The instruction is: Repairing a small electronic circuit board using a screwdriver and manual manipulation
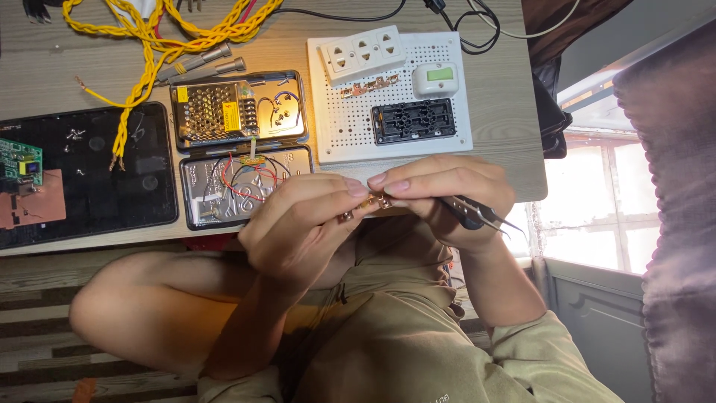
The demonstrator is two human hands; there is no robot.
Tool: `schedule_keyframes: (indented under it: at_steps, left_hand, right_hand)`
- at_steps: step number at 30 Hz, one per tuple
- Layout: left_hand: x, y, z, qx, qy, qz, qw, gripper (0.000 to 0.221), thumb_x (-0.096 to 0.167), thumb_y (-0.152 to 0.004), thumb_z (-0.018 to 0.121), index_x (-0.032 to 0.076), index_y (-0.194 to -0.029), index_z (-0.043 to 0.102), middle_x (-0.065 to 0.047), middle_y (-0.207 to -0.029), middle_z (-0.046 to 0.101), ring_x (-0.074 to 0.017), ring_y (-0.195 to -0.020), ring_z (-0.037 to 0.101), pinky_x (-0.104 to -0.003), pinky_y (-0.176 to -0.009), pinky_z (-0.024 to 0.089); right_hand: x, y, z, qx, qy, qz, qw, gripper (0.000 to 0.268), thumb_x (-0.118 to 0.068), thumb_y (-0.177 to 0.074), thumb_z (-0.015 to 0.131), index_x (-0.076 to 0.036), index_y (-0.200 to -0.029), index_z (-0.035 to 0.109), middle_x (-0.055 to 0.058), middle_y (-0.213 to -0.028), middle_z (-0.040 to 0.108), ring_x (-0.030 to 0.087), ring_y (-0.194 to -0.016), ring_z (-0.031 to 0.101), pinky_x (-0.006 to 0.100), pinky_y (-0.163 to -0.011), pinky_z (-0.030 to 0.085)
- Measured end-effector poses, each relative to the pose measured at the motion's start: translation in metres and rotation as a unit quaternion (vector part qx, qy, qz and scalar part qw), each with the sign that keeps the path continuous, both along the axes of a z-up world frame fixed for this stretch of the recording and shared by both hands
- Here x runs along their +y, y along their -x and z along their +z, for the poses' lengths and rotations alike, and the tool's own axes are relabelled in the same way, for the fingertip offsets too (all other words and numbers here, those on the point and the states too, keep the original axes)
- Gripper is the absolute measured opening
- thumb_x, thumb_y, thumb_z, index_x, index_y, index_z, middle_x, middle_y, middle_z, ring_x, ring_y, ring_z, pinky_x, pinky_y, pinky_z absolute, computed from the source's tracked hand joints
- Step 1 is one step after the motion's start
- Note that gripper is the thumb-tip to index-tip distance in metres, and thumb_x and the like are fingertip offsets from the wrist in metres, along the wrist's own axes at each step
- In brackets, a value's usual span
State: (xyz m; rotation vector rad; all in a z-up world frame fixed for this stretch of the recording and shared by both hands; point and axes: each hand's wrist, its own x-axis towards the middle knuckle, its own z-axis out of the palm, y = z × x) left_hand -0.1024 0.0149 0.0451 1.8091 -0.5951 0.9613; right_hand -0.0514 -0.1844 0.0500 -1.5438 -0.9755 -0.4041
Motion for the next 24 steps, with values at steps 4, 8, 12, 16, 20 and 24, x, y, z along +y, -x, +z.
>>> schedule_keyframes:
  at_steps: [4,8,12,16,20,24]
  left_hand:
    - [0.007,0.002,0.008,0.038,-0.012,-0.040,0.998,0.023,-0.002,-0.097,0.091,-0.002,-0.114,0.075,-0.022,-0.105,0.080,-0.0296,-0.092,0.082,-0.034,-0.087,0.068]
    - [0.013,0.001,-0.001,0.105,0.012,-0.103,0.989,0.033,0.005,-0.097,0.092,0.001,-0.126,0.076,-0.021,-0.114,0.082,-0.0287,-0.102,0.083,-0.033,-0.095,0.068]
    - [0.012,0.001,-0.009,0.156,0.065,-0.143,0.975,0.033,-0.007,-0.093,0.091,-0.003,-0.122,0.077,-0.023,-0.114,0.082,-0.0261,-0.100,0.082,-0.029,-0.091,0.070]
    - [0.013,0.002,-0.007,0.197,0.097,-0.184,0.958,0.023,-0.009,-0.100,0.079,-0.006,-0.122,0.075,-0.027,-0.116,0.079,-0.0281,-0.103,0.081,-0.035,-0.093,0.080]
    - [0.013,0.001,0.000,0.224,0.093,-0.143,0.959,0.030,0.006,-0.095,0.088,-0.002,-0.122,0.078,-0.020,-0.118,0.082,-0.0256,-0.108,0.081,-0.032,-0.101,0.065]
    - [0.007,0.001,-0.019,0.343,0.304,-0.156,0.875,0.014,0.002,-0.101,0.081,-0.004,-0.110,0.072,-0.017,-0.106,0.073,-0.0261,-0.092,0.083,-0.029,-0.092,0.068]
  right_hand:
    - [-0.003,-0.010,-0.005,-0.011,-0.028,0.028,0.999,0.017,-0.013,-0.109,0.068,0.003,-0.105,0.074,0.026,-0.103,0.080,0.033,-0.091,0.086,0.034,-0.083,0.073]
    - [-0.012,-0.015,-0.006,0.027,-0.025,0.028,0.999,0.016,-0.014,-0.107,0.072,0.001,-0.105,0.075,0.023,-0.101,0.080,0.031,-0.090,0.085,0.033,-0.083,0.072]
    - [-0.012,-0.016,-0.005,0.040,-0.014,0.025,0.999,0.016,-0.012,-0.106,0.072,0.003,-0.102,0.076,0.023,-0.098,0.081,0.032,-0.088,0.085,0.033,-0.082,0.070]
    - [-0.015,-0.019,-0.008,0.042,-0.005,0.031,0.999,0.009,-0.005,-0.103,0.077,0.004,-0.102,0.076,0.023,-0.099,0.081,0.032,-0.089,0.085,0.033,-0.082,0.071]
    - [-0.022,-0.017,-0.017,0.074,-0.006,0.001,0.997,0.010,-0.004,-0.102,0.080,0.004,-0.106,0.076,0.023,-0.103,0.081,0.031,-0.092,0.084,0.033,-0.085,0.070]
    - [-0.032,-0.008,-0.015,0.203,-0.010,-0.079,0.976,0.013,0.002,-0.099,0.084,0.007,-0.109,0.078,0.025,-0.103,0.080,0.031,-0.092,0.081,0.032,-0.085,0.066]
